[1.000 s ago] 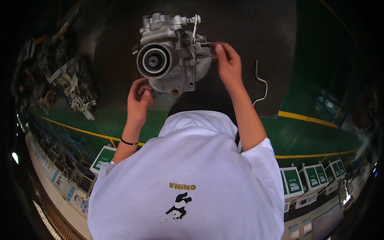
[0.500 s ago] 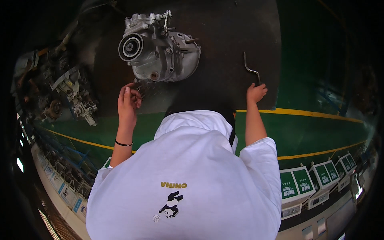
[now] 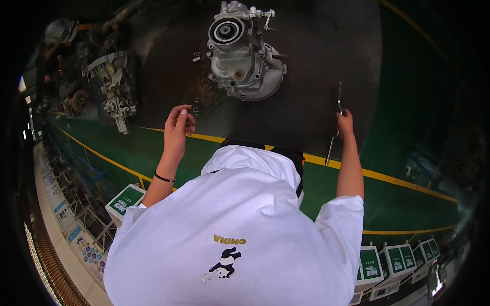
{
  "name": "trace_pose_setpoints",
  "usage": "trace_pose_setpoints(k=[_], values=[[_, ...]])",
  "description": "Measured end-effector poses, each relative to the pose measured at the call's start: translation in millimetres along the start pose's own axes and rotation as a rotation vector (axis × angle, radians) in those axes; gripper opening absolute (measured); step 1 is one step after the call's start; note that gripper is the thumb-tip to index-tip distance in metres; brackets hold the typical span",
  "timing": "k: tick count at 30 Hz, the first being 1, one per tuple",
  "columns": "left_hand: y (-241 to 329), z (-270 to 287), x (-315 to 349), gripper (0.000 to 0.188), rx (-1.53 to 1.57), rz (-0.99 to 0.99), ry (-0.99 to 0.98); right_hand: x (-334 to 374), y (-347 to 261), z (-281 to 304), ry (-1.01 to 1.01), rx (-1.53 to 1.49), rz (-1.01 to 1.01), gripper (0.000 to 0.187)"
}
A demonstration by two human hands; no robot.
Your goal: Use a speed handle wrench to remove bolts from an automotive transmission housing and separate the casing sections.
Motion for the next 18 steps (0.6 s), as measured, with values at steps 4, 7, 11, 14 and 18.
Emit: trace_pose_setpoints(k=[4, 7, 11, 14, 18], values=[[-11.9, 10.5, -3.5, 0.04, -0.037, -0.001, 0.006, 117.0, -89.8, 19.5, -0.193, -0.502, -0.084, 0.034], [-16.8, 10.3, -14.2, 0.043, -0.017, -0.046, -0.023, 221.3, -179.0, 36.9, -0.293, -0.687, 0.183, 0.046], [-17.4, -0.4, -33.4, 0.027, 0.013, -0.098, -0.1, 320.7, -289.1, 38.2, -0.434, -0.892, 0.587, 0.052], [-9.2, -10.9, -45.2, 0.015, 0.044, -0.185, -0.187, 353.9, -349.1, 18.1, -0.472, -1.025, 0.756, 0.053], [5.4, -25.5, -59.8, 0.024, 0.11, -0.318, -0.239, 357.7, -393.7, -31.2, -0.439, -1.019, 0.788, 0.053]])
Point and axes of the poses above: each hand's wrist, its own x-axis away from the middle knuckle, its own z-axis out of the back of the hand, y = z × x, the point moved 4 cm from there along -x, towards the middle knuckle, and after that the axes turned 2 degrees about -z, right-handed, at the moved point
